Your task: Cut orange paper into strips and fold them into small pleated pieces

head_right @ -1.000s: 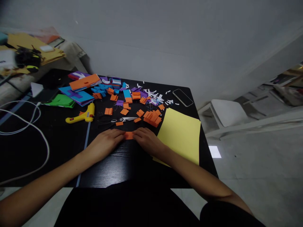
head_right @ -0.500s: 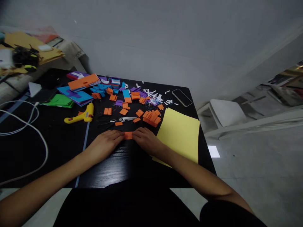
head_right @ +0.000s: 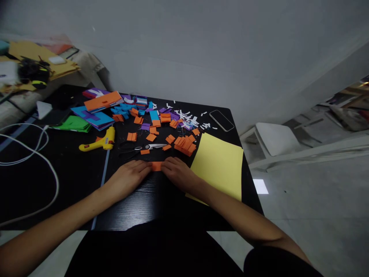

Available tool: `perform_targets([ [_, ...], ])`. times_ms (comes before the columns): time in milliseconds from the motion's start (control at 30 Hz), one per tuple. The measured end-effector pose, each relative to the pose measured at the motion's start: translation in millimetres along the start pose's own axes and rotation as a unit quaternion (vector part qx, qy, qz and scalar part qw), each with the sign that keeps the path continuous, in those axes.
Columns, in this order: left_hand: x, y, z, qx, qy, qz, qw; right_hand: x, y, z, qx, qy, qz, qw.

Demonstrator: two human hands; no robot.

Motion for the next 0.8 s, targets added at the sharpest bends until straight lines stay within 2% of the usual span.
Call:
perform_targets([
  [400, 1.7, -1, -2, -0.018, 0.012, 0.008, 1.0, 3, -2, -3, 0.002, -0.011, 0.001, 1.0],
  [600, -1.4, -5, 1, 0.002, -0.002, 0.018, 1.0, 1, -1, -9, 0.0, -0.046, 0.029, 0.999],
  [800, -1.0, -8, 2, 0.029, 0.015, 0.035, 0.999, 6, -4, -14, 0.026, -0.049, 0.039, 0.998],
])
Point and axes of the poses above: each hand's wrist, its own z-axis towards the middle knuckle, its own x-axis out of the palm, y = z × x, the point moved 6 cm from there along z, towards the middle knuckle, and after that the axes turned 13 degrees about -y, right-handed, at the moved point
